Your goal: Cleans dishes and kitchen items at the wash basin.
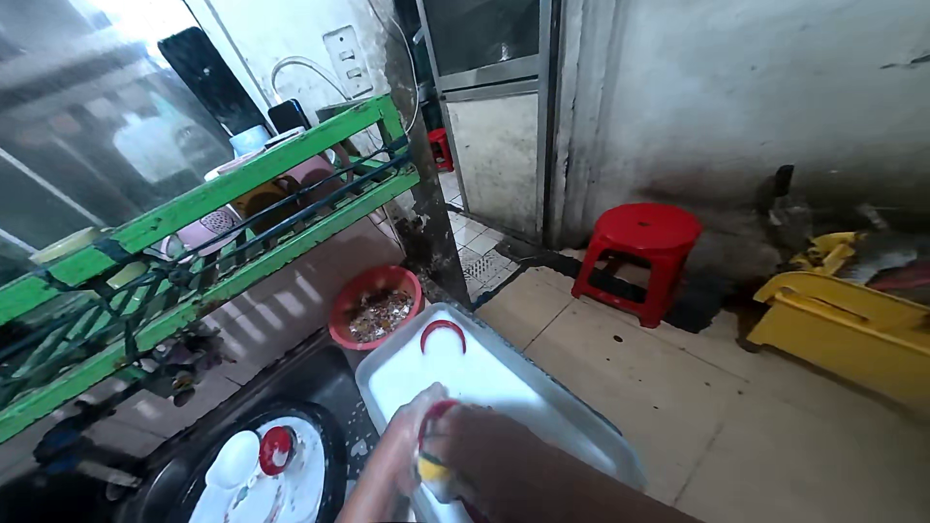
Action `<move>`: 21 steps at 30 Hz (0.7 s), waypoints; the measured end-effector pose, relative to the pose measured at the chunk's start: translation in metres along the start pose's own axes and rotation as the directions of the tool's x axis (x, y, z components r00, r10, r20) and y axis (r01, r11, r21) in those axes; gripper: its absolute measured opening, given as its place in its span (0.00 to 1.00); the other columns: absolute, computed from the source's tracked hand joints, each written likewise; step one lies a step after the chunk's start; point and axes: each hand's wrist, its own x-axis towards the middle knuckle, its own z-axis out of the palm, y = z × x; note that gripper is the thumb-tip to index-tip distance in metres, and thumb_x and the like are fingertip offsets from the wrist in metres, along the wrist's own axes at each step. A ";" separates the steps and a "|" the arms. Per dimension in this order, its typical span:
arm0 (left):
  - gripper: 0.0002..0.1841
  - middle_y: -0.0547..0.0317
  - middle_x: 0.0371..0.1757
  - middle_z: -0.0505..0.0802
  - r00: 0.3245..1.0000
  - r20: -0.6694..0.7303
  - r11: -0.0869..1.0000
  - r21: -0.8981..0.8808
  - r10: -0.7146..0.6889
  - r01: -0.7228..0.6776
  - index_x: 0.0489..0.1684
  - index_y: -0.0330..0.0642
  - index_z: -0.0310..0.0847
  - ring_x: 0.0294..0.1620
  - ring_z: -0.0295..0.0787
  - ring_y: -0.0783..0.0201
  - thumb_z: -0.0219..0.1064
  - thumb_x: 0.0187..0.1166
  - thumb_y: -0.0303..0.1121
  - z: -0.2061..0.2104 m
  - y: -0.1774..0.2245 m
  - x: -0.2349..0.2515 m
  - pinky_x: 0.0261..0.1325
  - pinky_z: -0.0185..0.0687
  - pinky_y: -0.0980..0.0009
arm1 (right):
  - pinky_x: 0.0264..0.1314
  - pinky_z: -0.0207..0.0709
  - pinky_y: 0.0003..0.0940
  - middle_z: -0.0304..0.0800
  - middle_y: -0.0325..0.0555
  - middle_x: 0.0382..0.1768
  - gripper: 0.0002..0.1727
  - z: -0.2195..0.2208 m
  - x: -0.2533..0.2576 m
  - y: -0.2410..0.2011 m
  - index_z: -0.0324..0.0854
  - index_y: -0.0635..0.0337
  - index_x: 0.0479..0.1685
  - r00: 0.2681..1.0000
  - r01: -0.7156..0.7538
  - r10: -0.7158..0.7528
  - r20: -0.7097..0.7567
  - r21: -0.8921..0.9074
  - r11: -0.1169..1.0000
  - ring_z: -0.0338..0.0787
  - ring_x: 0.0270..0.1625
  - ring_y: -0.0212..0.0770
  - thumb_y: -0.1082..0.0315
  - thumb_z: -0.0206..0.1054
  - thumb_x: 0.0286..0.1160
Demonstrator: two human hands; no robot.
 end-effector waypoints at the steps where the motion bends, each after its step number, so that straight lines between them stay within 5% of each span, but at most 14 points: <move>1: 0.28 0.60 0.32 0.90 1.000 0.013 0.999 0.033 -0.016 0.015 0.43 0.42 0.84 0.33 0.88 0.67 0.40 0.95 0.50 -0.002 0.001 0.000 0.40 0.86 0.67 | 0.76 0.75 0.61 0.88 0.60 0.64 0.20 0.001 -0.001 0.002 0.84 0.60 0.66 1.000 -0.007 0.007 0.004 0.038 0.999 0.83 0.73 0.61 0.65 0.71 0.75; 3: 0.25 0.55 0.56 0.91 0.983 -0.053 0.973 0.163 0.175 -0.165 0.64 0.39 0.83 0.55 0.88 0.67 0.42 0.94 0.46 0.003 0.001 -0.001 0.61 0.84 0.65 | 0.76 0.77 0.52 0.89 0.62 0.62 0.23 0.001 0.002 0.005 0.82 0.71 0.68 0.948 -0.217 0.294 -0.124 0.424 0.879 0.88 0.69 0.54 0.70 0.69 0.74; 4: 0.24 0.49 0.66 0.87 0.952 -0.089 0.935 0.232 0.294 -0.267 0.71 0.36 0.79 0.65 0.84 0.63 0.49 0.90 0.42 0.009 -0.001 0.001 0.69 0.79 0.63 | 0.69 0.81 0.47 0.91 0.59 0.58 0.24 0.000 0.007 0.006 0.80 0.71 0.69 0.858 -0.285 0.495 -0.141 0.670 0.685 0.90 0.62 0.49 0.70 0.69 0.73; 5: 0.25 0.45 0.71 0.84 0.923 -0.115 0.903 0.284 0.366 -0.323 0.74 0.34 0.78 0.70 0.81 0.60 0.55 0.85 0.40 0.015 -0.002 0.004 0.73 0.77 0.60 | 0.62 0.84 0.45 0.90 0.55 0.54 0.25 -0.002 0.011 0.009 0.77 0.67 0.70 0.782 -0.309 0.618 -0.080 0.811 0.497 0.91 0.55 0.44 0.68 0.68 0.73; 6: 0.25 0.44 0.72 0.84 0.914 -0.127 0.893 0.298 0.386 -0.336 0.74 0.35 0.78 0.71 0.81 0.59 0.57 0.83 0.40 0.018 -0.001 0.007 0.74 0.76 0.60 | 0.61 0.84 0.46 0.90 0.54 0.54 0.26 -0.005 0.013 0.009 0.76 0.64 0.72 0.753 -0.332 0.657 -0.040 0.839 0.431 0.91 0.55 0.45 0.68 0.69 0.72; 8: 0.21 0.50 0.66 0.88 0.950 -0.087 0.935 0.221 0.301 -0.277 0.69 0.36 0.81 0.64 0.85 0.63 0.56 0.86 0.39 0.014 0.003 0.008 0.68 0.80 0.63 | 0.73 0.78 0.53 0.88 0.64 0.62 0.26 -0.011 0.008 0.007 0.78 0.71 0.71 0.858 -0.358 0.509 -0.067 0.633 0.687 0.88 0.66 0.54 0.69 0.70 0.73; 10: 0.18 0.58 0.50 0.91 0.992 0.046 0.988 0.089 0.121 -0.125 0.60 0.40 0.84 0.50 0.88 0.67 0.52 0.90 0.38 0.001 0.006 0.008 0.54 0.84 0.67 | 0.73 0.77 0.58 0.90 0.63 0.59 0.18 -0.012 0.002 0.013 0.86 0.69 0.60 0.992 -0.111 0.120 -0.038 0.184 0.977 0.87 0.68 0.60 0.70 0.70 0.74; 12: 0.19 0.61 0.33 0.90 0.988 0.137 0.992 -0.089 -0.076 0.089 0.46 0.45 0.84 0.34 0.88 0.68 0.47 0.92 0.42 -0.008 0.010 0.006 0.38 0.86 0.69 | 0.73 0.79 0.54 0.91 0.52 0.60 0.13 -0.016 0.005 0.017 0.87 0.56 0.58 0.968 0.245 -0.252 -0.002 -0.231 0.942 0.87 0.69 0.56 0.66 0.69 0.78; 14: 0.22 0.56 0.29 0.90 0.971 0.154 0.943 -0.252 -0.182 0.217 0.39 0.46 0.82 0.30 0.89 0.62 0.45 0.92 0.48 -0.010 0.015 0.005 0.32 0.87 0.64 | 0.72 0.81 0.50 0.90 0.46 0.63 0.15 -0.023 0.010 0.023 0.86 0.50 0.61 0.883 0.359 -0.451 -0.129 -0.430 0.828 0.87 0.69 0.51 0.62 0.69 0.79; 16: 0.23 0.51 0.33 0.92 0.987 0.092 0.931 -0.330 -0.134 0.157 0.44 0.44 0.82 0.33 0.92 0.57 0.44 0.92 0.50 -0.001 0.021 0.002 0.34 0.90 0.58 | 0.73 0.81 0.52 0.90 0.46 0.65 0.15 -0.024 0.014 0.034 0.85 0.48 0.63 0.851 0.329 -0.469 -0.238 -0.455 0.828 0.87 0.70 0.52 0.66 0.68 0.79; 18: 0.19 0.54 0.43 0.92 0.984 -0.033 0.971 -0.157 0.176 -0.179 0.55 0.38 0.81 0.44 0.91 0.63 0.46 0.92 0.39 0.004 0.019 0.007 0.48 0.89 0.64 | 0.70 0.83 0.55 0.92 0.49 0.61 0.16 -0.009 0.018 0.041 0.87 0.52 0.60 0.859 0.191 -0.346 -0.379 -0.390 0.901 0.90 0.66 0.54 0.67 0.70 0.73; 20: 0.19 0.52 0.55 0.92 0.886 -0.141 0.890 0.199 0.441 -0.411 0.59 0.35 0.86 0.58 0.88 0.64 0.53 0.83 0.37 0.002 0.016 0.015 0.63 0.83 0.64 | 0.66 0.85 0.53 0.94 0.52 0.57 0.19 0.012 0.023 0.028 0.88 0.62 0.58 0.849 -0.025 -0.034 -0.528 -0.105 0.994 0.92 0.63 0.53 0.65 0.72 0.68; 21: 0.20 0.50 0.59 0.92 0.838 -0.170 0.827 0.350 0.519 -0.441 0.59 0.35 0.87 0.63 0.86 0.62 0.56 0.81 0.37 0.001 0.015 0.013 0.68 0.81 0.62 | 0.67 0.84 0.51 0.94 0.56 0.57 0.23 0.014 0.025 0.012 0.86 0.68 0.62 0.845 -0.135 0.211 -0.492 0.184 0.973 0.92 0.63 0.51 0.68 0.71 0.66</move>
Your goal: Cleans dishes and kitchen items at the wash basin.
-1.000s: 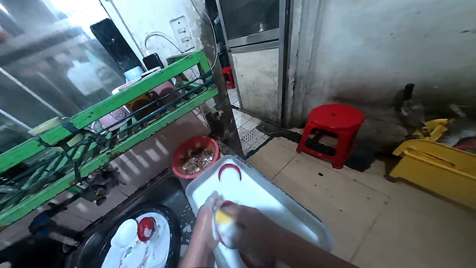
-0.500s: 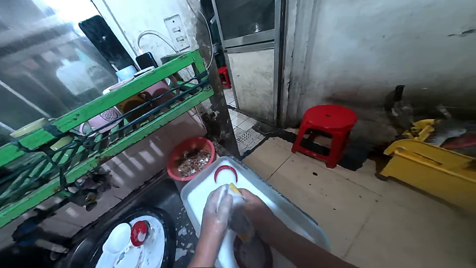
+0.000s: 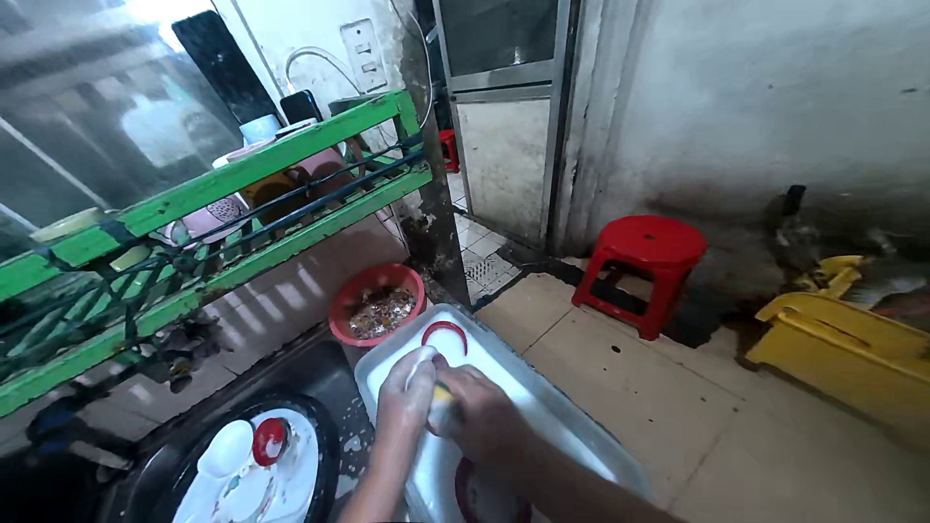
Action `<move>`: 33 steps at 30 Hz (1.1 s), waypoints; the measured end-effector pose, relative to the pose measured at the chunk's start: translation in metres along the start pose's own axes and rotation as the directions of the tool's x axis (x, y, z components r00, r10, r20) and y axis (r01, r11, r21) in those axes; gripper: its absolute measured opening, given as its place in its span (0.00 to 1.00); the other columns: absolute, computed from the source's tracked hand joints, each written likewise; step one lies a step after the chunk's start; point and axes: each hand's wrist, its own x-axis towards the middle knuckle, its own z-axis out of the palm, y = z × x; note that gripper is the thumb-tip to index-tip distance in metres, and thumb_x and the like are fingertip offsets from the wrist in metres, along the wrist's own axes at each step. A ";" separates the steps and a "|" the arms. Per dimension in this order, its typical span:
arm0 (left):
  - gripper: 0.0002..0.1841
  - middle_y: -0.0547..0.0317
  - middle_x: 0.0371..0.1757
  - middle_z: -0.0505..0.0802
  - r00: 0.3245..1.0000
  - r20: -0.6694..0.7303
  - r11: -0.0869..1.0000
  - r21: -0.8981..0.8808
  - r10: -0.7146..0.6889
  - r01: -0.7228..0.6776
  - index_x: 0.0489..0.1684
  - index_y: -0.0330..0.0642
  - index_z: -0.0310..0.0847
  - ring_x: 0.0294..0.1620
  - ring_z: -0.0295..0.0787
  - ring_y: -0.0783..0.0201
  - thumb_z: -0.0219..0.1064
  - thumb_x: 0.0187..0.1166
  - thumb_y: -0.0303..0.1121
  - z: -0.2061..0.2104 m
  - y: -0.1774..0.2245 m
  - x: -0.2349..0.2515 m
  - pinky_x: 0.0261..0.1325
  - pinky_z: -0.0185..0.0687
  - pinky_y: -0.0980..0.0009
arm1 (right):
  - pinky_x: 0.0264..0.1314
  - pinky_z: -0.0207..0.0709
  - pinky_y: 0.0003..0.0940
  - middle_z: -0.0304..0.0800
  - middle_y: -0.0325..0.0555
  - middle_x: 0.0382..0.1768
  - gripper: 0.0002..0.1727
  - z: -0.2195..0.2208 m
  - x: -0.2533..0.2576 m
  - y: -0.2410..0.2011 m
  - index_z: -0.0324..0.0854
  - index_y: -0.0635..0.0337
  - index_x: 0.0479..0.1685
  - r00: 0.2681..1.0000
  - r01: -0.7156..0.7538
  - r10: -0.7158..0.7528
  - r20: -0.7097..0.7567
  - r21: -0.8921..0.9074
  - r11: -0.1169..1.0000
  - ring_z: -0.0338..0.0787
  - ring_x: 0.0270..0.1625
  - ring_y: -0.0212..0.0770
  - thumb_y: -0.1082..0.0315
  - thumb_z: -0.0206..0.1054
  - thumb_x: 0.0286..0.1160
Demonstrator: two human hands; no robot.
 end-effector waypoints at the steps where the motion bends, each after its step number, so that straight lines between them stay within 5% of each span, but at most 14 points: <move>1: 0.19 0.47 0.61 0.91 0.997 -0.042 0.992 0.103 0.072 -0.067 0.59 0.34 0.88 0.67 0.85 0.60 0.58 0.80 0.37 -0.002 0.000 -0.004 0.73 0.78 0.60 | 0.69 0.81 0.47 0.91 0.58 0.60 0.26 -0.003 0.001 -0.016 0.79 0.71 0.71 0.958 -0.284 0.261 0.123 0.241 0.928 0.90 0.63 0.48 0.72 0.67 0.71; 3: 0.19 0.42 0.63 0.90 0.972 -0.132 0.973 0.147 0.195 -0.175 0.57 0.31 0.89 0.70 0.84 0.57 0.58 0.80 0.33 -0.005 -0.008 -0.014 0.77 0.75 0.61 | 0.57 0.84 0.38 0.88 0.50 0.54 0.22 -0.012 0.007 -0.029 0.71 0.64 0.77 0.788 -0.614 0.457 0.411 0.573 0.543 0.89 0.52 0.38 0.72 0.55 0.84; 5: 0.22 0.39 0.66 0.88 0.949 -0.247 0.980 0.014 0.196 -0.199 0.62 0.25 0.84 0.71 0.82 0.56 0.50 0.82 0.32 -0.011 -0.025 -0.021 0.79 0.74 0.61 | 0.53 0.87 0.39 0.88 0.46 0.49 0.21 -0.015 0.006 -0.023 0.70 0.61 0.76 0.747 -0.658 0.381 0.545 0.690 0.303 0.90 0.48 0.36 0.69 0.51 0.86; 8: 0.28 0.40 0.69 0.84 0.866 -0.498 0.958 -0.266 -0.042 -0.106 0.76 0.28 0.70 0.68 0.84 0.58 0.37 0.92 0.40 -0.043 -0.066 -0.026 0.70 0.82 0.60 | 0.54 0.88 0.38 0.91 0.43 0.51 0.27 -0.013 0.002 0.001 0.75 0.62 0.73 0.842 -0.539 0.304 0.446 0.673 0.506 0.91 0.50 0.35 0.66 0.63 0.70; 11: 0.30 0.45 0.48 0.87 0.559 -0.676 0.814 -0.581 -0.481 -0.002 0.69 0.39 0.71 0.42 0.87 0.54 0.35 0.94 0.55 -0.106 -0.114 -0.038 0.39 0.85 0.53 | 0.71 0.78 0.53 0.88 0.61 0.64 0.31 -0.027 0.009 0.033 0.76 0.64 0.77 0.845 -0.466 0.382 0.375 0.162 0.870 0.88 0.65 0.53 0.63 0.70 0.73; 13: 0.28 0.45 0.49 0.82 0.412 -0.641 0.710 -0.704 -0.648 0.021 0.70 0.41 0.68 0.42 0.81 0.53 0.36 0.92 0.54 -0.138 -0.136 -0.057 0.40 0.79 0.51 | 0.84 0.66 0.60 0.80 0.68 0.73 0.31 -0.029 0.010 0.051 0.74 0.67 0.80 0.831 -0.392 0.402 0.384 -0.108 0.914 0.79 0.78 0.63 0.67 0.70 0.75; 15: 0.19 0.47 0.45 0.82 0.364 -0.644 0.707 -0.705 -0.673 0.058 0.62 0.39 0.71 0.40 0.80 0.55 0.44 0.92 0.45 -0.143 -0.135 -0.063 0.40 0.79 0.53 | 0.83 0.66 0.61 0.82 0.66 0.72 0.29 -0.021 0.003 0.065 0.77 0.65 0.77 0.848 -0.283 0.351 0.397 -0.222 0.933 0.79 0.77 0.64 0.65 0.71 0.75; 17: 0.17 0.43 0.54 0.84 0.466 -0.670 0.792 -0.598 -0.578 0.124 0.66 0.32 0.73 0.50 0.82 0.55 0.49 0.91 0.35 -0.126 -0.112 -0.058 0.52 0.81 0.55 | 0.79 0.70 0.62 0.86 0.62 0.68 0.27 -0.011 0.000 0.074 0.81 0.61 0.72 0.838 -0.184 0.315 0.446 -0.312 0.932 0.82 0.74 0.63 0.60 0.71 0.74; 19: 0.22 0.35 0.74 0.80 0.742 -0.554 0.906 -0.388 -0.376 0.170 0.76 0.24 0.69 0.73 0.78 0.50 0.47 0.92 0.32 -0.096 -0.080 -0.058 0.76 0.73 0.53 | 0.81 0.66 0.66 0.80 0.65 0.74 0.31 -0.006 0.000 0.076 0.75 0.61 0.79 0.780 -0.141 0.364 0.508 -0.425 0.894 0.77 0.78 0.67 0.61 0.71 0.75; 22: 0.17 0.45 0.59 0.92 0.990 -0.033 0.990 0.042 -0.135 0.137 0.58 0.29 0.85 0.63 0.88 0.57 0.53 0.87 0.30 -0.041 -0.029 -0.070 0.72 0.80 0.58 | 0.77 0.69 0.69 0.77 0.68 0.76 0.39 -0.004 -0.004 0.079 0.67 0.60 0.86 0.751 -0.140 0.418 0.511 -0.495 0.858 0.76 0.78 0.71 0.63 0.73 0.71; 23: 0.16 0.46 0.60 0.93 0.968 0.230 0.974 0.222 -0.102 0.050 0.59 0.31 0.87 0.65 0.88 0.57 0.55 0.87 0.30 -0.024 -0.017 -0.076 0.75 0.79 0.58 | 0.75 0.71 0.69 0.79 0.68 0.74 0.39 -0.004 -0.004 0.079 0.67 0.59 0.86 0.745 -0.158 0.436 0.505 -0.502 0.851 0.77 0.76 0.71 0.63 0.73 0.71; 25: 0.19 0.45 0.68 0.90 0.781 0.606 0.847 0.488 -0.152 -0.213 0.66 0.36 0.86 0.73 0.85 0.52 0.61 0.87 0.39 0.015 -0.011 -0.082 0.80 0.74 0.54 | 0.72 0.73 0.70 0.82 0.65 0.70 0.36 -0.009 0.002 0.070 0.69 0.56 0.84 0.684 -0.238 0.519 0.513 -0.516 0.823 0.80 0.74 0.69 0.64 0.71 0.72; 28: 0.24 0.35 0.76 0.82 0.588 0.732 0.669 0.631 -0.344 -0.393 0.71 0.30 0.80 0.81 0.75 0.38 0.59 0.88 0.42 0.052 -0.018 -0.086 0.82 0.67 0.42 | 0.71 0.73 0.69 0.84 0.63 0.70 0.38 -0.021 0.018 0.064 0.64 0.51 0.87 0.575 -0.440 0.628 0.524 -0.449 0.778 0.83 0.73 0.65 0.60 0.70 0.73; 33: 0.18 0.37 0.65 0.90 0.729 0.570 0.630 0.736 -0.380 -0.248 0.66 0.31 0.84 0.69 0.86 0.42 0.57 0.87 0.33 0.058 -0.020 -0.070 0.74 0.77 0.45 | 0.73 0.74 0.63 0.87 0.59 0.66 0.41 -0.046 0.007 0.044 0.69 0.49 0.85 0.731 -0.615 0.568 0.379 0.004 0.789 0.86 0.69 0.57 0.54 0.76 0.66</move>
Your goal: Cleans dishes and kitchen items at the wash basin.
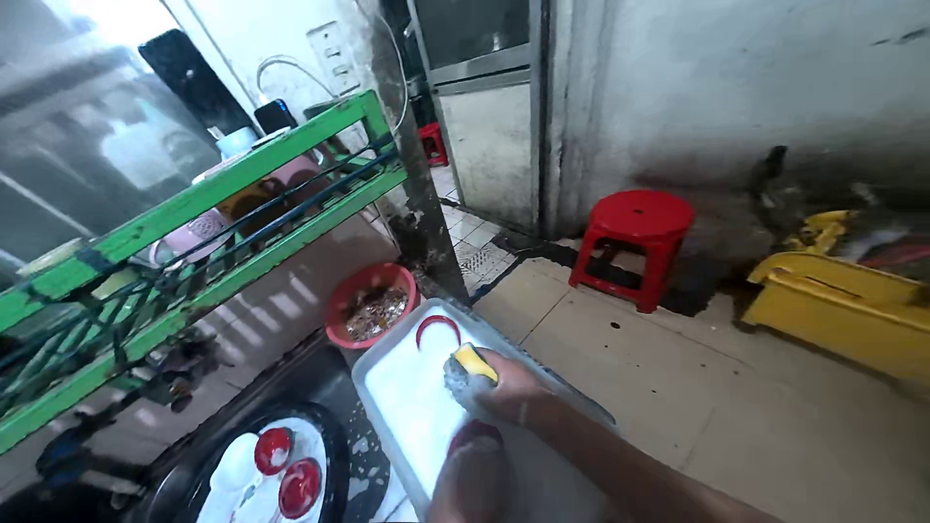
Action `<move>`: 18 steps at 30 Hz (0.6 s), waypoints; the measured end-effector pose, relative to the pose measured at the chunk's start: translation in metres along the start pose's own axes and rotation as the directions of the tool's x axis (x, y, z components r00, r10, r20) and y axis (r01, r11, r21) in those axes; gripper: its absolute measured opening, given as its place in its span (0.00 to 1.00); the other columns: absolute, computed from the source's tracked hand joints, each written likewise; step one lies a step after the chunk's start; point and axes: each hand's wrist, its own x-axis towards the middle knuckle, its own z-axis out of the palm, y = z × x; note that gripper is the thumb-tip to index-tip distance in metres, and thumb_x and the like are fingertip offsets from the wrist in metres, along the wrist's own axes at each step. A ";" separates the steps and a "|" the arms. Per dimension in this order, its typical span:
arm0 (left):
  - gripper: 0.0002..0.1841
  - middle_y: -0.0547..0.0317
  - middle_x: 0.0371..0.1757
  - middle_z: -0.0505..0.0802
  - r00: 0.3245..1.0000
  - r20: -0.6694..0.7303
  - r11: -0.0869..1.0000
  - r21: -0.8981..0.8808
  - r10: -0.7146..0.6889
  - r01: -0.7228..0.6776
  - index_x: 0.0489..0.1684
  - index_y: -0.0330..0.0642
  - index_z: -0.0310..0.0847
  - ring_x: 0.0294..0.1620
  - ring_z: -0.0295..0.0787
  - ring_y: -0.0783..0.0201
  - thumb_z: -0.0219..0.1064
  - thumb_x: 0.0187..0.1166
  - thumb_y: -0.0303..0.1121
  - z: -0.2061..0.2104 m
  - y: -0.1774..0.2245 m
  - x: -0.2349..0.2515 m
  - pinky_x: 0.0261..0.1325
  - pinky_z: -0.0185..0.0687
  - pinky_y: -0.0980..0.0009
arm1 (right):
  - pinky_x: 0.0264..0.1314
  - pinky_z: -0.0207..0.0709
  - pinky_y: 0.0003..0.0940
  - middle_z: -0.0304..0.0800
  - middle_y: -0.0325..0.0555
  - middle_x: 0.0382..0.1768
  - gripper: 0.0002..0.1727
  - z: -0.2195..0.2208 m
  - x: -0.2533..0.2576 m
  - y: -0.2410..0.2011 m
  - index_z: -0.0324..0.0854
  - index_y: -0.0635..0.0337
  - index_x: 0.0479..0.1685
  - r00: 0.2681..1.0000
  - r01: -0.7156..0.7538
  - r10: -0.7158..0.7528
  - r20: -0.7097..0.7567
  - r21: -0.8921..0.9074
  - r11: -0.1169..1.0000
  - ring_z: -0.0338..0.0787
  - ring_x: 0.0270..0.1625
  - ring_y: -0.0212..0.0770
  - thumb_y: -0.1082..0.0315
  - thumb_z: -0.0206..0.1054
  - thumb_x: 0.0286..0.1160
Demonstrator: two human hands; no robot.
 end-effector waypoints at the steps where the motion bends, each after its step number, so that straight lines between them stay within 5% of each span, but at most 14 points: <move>1: 0.19 0.38 0.62 0.91 0.998 -0.039 0.992 -0.117 -0.048 0.043 0.64 0.32 0.84 0.67 0.87 0.44 0.55 0.89 0.35 -0.004 -0.009 0.005 0.74 0.78 0.46 | 0.72 0.76 0.61 0.89 0.57 0.64 0.41 0.000 -0.009 -0.001 0.71 0.49 0.83 0.999 0.029 -0.028 -0.028 0.026 0.999 0.87 0.68 0.55 0.52 0.77 0.64; 3: 0.19 0.38 0.55 0.93 0.993 -0.035 0.935 -0.341 -0.116 0.098 0.59 0.31 0.86 0.61 0.89 0.45 0.56 0.89 0.37 -0.016 -0.022 0.007 0.71 0.78 0.46 | 0.71 0.77 0.59 0.90 0.55 0.62 0.40 -0.001 -0.029 -0.001 0.73 0.50 0.82 0.994 0.088 -0.087 -0.067 0.016 0.996 0.88 0.66 0.53 0.51 0.78 0.64; 7: 0.11 0.44 0.44 0.92 0.977 0.155 0.858 -0.471 -0.148 0.205 0.47 0.31 0.88 0.48 0.87 0.53 0.65 0.79 0.31 -0.031 -0.030 0.002 0.57 0.79 0.49 | 0.69 0.78 0.61 0.91 0.57 0.59 0.37 -0.005 -0.056 0.003 0.77 0.56 0.77 0.974 0.174 -0.180 -0.137 -0.056 0.983 0.90 0.64 0.56 0.54 0.78 0.64; 14: 0.08 0.64 0.29 0.84 0.956 0.248 0.685 -0.671 -0.154 0.285 0.48 0.36 0.85 0.25 0.75 0.72 0.62 0.82 0.30 -0.036 -0.031 -0.006 0.33 0.74 0.71 | 0.71 0.77 0.59 0.89 0.58 0.61 0.37 -0.005 -0.054 0.015 0.75 0.55 0.78 0.990 0.093 -0.097 -0.106 -0.042 0.995 0.88 0.66 0.55 0.52 0.77 0.66; 16: 0.06 0.63 0.29 0.86 0.966 0.180 0.668 -0.698 -0.184 0.257 0.43 0.37 0.86 0.26 0.77 0.72 0.63 0.78 0.26 -0.034 -0.034 -0.007 0.33 0.75 0.70 | 0.71 0.77 0.58 0.89 0.57 0.61 0.37 -0.005 -0.051 0.015 0.76 0.54 0.78 0.990 0.089 -0.092 -0.105 -0.036 0.995 0.88 0.65 0.54 0.52 0.77 0.66; 18: 0.09 0.57 0.37 0.91 0.959 0.037 0.612 -0.763 -0.279 0.208 0.48 0.35 0.88 0.36 0.85 0.66 0.63 0.77 0.25 -0.037 -0.036 -0.009 0.43 0.82 0.63 | 0.71 0.77 0.59 0.89 0.58 0.61 0.36 -0.008 -0.048 0.015 0.76 0.54 0.78 0.993 0.070 -0.072 -0.096 -0.024 0.997 0.88 0.65 0.55 0.54 0.77 0.66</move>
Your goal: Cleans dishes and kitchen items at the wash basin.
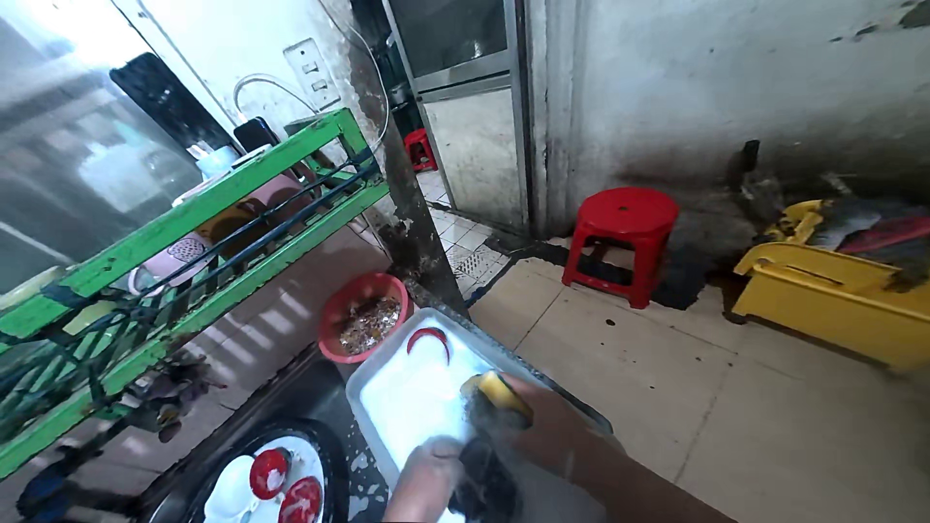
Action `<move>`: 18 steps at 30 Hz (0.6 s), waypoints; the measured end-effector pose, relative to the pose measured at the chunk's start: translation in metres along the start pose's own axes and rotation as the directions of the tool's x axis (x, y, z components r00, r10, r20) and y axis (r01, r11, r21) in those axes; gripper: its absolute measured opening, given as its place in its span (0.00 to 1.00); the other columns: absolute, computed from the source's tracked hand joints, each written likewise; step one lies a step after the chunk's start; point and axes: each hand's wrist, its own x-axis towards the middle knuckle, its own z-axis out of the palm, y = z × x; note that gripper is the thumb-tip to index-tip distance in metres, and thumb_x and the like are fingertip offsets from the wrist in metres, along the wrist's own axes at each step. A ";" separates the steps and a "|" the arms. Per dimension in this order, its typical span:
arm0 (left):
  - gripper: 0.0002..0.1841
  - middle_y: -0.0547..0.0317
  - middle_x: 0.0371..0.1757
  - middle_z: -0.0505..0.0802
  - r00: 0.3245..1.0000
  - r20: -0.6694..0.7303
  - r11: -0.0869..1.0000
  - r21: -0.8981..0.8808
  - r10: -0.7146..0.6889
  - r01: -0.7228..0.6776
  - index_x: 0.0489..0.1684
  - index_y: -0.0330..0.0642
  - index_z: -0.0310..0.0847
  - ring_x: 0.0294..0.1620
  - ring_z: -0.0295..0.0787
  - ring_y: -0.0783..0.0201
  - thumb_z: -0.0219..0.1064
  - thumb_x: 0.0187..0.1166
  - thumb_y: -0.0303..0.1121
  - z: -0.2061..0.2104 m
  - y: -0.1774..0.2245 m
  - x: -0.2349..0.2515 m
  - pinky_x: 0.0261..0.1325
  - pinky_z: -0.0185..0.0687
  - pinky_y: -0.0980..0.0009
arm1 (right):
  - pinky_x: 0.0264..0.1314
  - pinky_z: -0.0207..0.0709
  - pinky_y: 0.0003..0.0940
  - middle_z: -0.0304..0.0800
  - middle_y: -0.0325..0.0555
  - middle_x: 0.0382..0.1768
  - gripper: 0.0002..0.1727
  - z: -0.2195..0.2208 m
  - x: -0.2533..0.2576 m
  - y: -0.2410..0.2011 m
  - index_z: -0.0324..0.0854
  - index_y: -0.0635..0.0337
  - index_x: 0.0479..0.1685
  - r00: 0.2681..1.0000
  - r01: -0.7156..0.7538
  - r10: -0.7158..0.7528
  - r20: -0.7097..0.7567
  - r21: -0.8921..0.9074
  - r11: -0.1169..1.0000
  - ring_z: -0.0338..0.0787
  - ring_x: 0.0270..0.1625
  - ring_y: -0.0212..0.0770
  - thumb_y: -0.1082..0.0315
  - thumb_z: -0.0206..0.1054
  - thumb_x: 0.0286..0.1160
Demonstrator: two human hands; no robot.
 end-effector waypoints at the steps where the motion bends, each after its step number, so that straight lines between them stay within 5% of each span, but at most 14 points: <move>1: 0.10 0.53 0.39 0.92 0.993 -0.111 0.996 -0.085 0.027 -0.037 0.49 0.33 0.88 0.39 0.87 0.63 0.63 0.78 0.26 -0.004 -0.001 0.001 0.47 0.84 0.61 | 0.72 0.77 0.59 0.89 0.58 0.62 0.36 -0.001 0.002 0.000 0.75 0.54 0.78 1.000 -0.019 0.019 0.002 0.013 1.000 0.88 0.66 0.56 0.56 0.77 0.67; 4: 0.09 0.49 0.37 0.91 0.934 -0.354 0.830 -0.506 0.049 -0.235 0.48 0.30 0.82 0.37 0.89 0.60 0.58 0.83 0.26 -0.017 -0.006 0.012 0.42 0.88 0.62 | 0.73 0.76 0.58 0.89 0.61 0.61 0.36 0.003 0.006 0.001 0.75 0.61 0.78 0.993 -0.024 0.039 -0.112 0.132 0.991 0.89 0.65 0.56 0.61 0.77 0.65; 7: 0.10 0.47 0.42 0.92 0.969 -0.246 0.546 -0.806 0.039 -0.226 0.58 0.33 0.75 0.41 0.92 0.57 0.53 0.88 0.26 -0.010 0.001 0.007 0.44 0.91 0.59 | 0.72 0.79 0.55 0.90 0.63 0.61 0.39 0.023 0.005 -0.011 0.75 0.69 0.76 0.957 0.128 -0.062 -0.285 0.221 0.967 0.89 0.64 0.55 0.60 0.79 0.62; 10: 0.11 0.62 0.35 0.92 0.930 -0.338 0.599 -0.718 0.146 -0.355 0.53 0.37 0.74 0.35 0.91 0.71 0.51 0.80 0.17 0.024 0.015 -0.015 0.40 0.90 0.72 | 0.82 0.71 0.54 0.81 0.61 0.75 0.44 0.044 0.006 -0.030 0.72 0.68 0.79 0.878 0.437 -0.410 -0.246 0.063 0.897 0.81 0.78 0.56 0.52 0.79 0.61; 12: 0.14 0.58 0.41 0.93 0.869 -0.399 0.658 -0.576 0.292 -0.485 0.58 0.30 0.76 0.42 0.92 0.71 0.57 0.76 0.17 0.030 0.009 -0.019 0.50 0.90 0.71 | 0.76 0.78 0.49 0.87 0.57 0.67 0.43 0.036 0.022 -0.037 0.73 0.67 0.78 0.942 0.327 -0.298 -0.155 0.229 0.917 0.86 0.70 0.49 0.52 0.77 0.63; 15: 0.18 0.42 0.56 0.92 0.831 -0.303 0.820 -0.205 0.466 -0.535 0.65 0.22 0.78 0.58 0.91 0.62 0.65 0.79 0.23 0.025 0.008 -0.032 0.67 0.86 0.63 | 0.75 0.74 0.47 0.80 0.65 0.69 0.32 0.009 0.061 -0.043 0.65 0.67 0.83 0.985 -0.132 0.056 0.166 0.494 0.860 0.83 0.69 0.51 0.69 0.67 0.80; 16: 0.18 0.40 0.57 0.92 0.825 -0.292 0.834 -0.132 0.484 -0.536 0.64 0.22 0.79 0.59 0.91 0.60 0.67 0.78 0.23 0.024 0.009 -0.033 0.69 0.85 0.62 | 0.75 0.73 0.46 0.80 0.65 0.69 0.30 0.009 0.061 -0.047 0.65 0.66 0.83 0.983 -0.160 0.093 0.156 0.502 0.850 0.83 0.69 0.50 0.70 0.65 0.82; 18: 0.16 0.46 0.52 0.93 0.837 -0.326 0.851 -0.147 0.440 -0.504 0.61 0.24 0.81 0.55 0.91 0.65 0.65 0.78 0.23 0.016 0.009 -0.033 0.65 0.86 0.64 | 0.75 0.76 0.49 0.85 0.65 0.66 0.33 0.025 0.042 -0.049 0.70 0.69 0.80 0.996 0.090 -0.075 -0.054 0.395 0.914 0.86 0.68 0.52 0.67 0.70 0.73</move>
